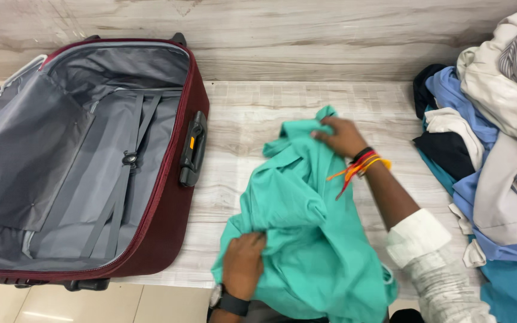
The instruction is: The person folds a teal shirt by hand on a wooden surface, bundles it, and then places it into a red suitcase before closing and zipping the suitcase shut.
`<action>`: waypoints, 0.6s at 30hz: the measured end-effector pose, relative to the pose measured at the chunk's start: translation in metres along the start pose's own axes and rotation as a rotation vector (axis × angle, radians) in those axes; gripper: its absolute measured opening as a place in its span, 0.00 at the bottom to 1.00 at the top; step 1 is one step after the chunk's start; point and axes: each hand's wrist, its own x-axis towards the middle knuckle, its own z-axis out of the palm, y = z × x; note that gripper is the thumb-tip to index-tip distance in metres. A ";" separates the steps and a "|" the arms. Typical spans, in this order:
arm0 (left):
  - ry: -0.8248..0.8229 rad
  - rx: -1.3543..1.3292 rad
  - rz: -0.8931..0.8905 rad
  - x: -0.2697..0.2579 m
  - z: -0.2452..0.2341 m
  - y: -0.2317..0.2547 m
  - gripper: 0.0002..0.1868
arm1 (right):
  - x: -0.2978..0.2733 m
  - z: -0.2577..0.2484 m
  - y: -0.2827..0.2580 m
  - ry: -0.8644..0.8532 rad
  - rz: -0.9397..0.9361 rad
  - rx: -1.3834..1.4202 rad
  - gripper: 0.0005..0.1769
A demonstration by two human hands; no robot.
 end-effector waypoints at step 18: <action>0.149 -0.025 -0.039 -0.011 -0.006 0.054 0.29 | -0.107 -0.169 0.016 -0.036 0.519 -0.750 0.20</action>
